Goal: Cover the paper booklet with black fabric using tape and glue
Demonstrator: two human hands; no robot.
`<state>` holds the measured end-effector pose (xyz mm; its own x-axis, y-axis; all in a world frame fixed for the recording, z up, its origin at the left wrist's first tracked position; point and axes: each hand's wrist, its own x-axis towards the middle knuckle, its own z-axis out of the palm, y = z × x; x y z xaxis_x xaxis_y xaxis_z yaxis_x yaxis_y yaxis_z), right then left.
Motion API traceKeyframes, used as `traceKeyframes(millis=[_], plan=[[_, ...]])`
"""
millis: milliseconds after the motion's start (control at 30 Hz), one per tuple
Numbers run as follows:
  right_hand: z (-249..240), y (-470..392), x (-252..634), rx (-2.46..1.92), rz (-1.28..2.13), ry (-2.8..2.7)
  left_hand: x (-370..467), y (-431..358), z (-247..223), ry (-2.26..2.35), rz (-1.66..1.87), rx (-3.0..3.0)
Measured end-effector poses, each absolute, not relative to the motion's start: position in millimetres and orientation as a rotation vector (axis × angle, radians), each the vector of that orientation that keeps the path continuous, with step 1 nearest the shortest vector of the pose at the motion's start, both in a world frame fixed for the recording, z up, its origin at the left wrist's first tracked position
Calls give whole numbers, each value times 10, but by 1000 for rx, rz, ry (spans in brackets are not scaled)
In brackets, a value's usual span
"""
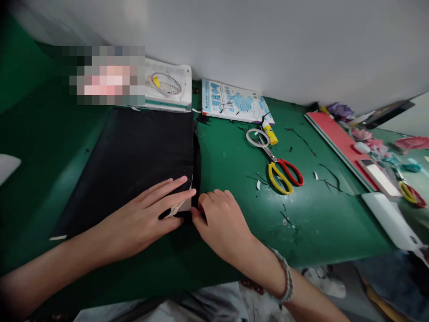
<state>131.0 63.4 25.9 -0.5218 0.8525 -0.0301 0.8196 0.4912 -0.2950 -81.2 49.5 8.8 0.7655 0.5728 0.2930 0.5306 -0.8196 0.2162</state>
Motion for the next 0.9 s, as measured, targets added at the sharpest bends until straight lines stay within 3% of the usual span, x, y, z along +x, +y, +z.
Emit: traceKeyframes(millis=[100,467,767,900], plan=[[224,649,1280,-1412,278,-2686,-808,495,87,883,537,2835],[10,471,1363,-1526,249,-2330,-805,496,103,894,576,2775],[211,558,1530,-1561,816,-2071,-806,494,114,910,584,2815],[322,729,1545,-1455,744,-2162,-829,469,134,986,731,2791]])
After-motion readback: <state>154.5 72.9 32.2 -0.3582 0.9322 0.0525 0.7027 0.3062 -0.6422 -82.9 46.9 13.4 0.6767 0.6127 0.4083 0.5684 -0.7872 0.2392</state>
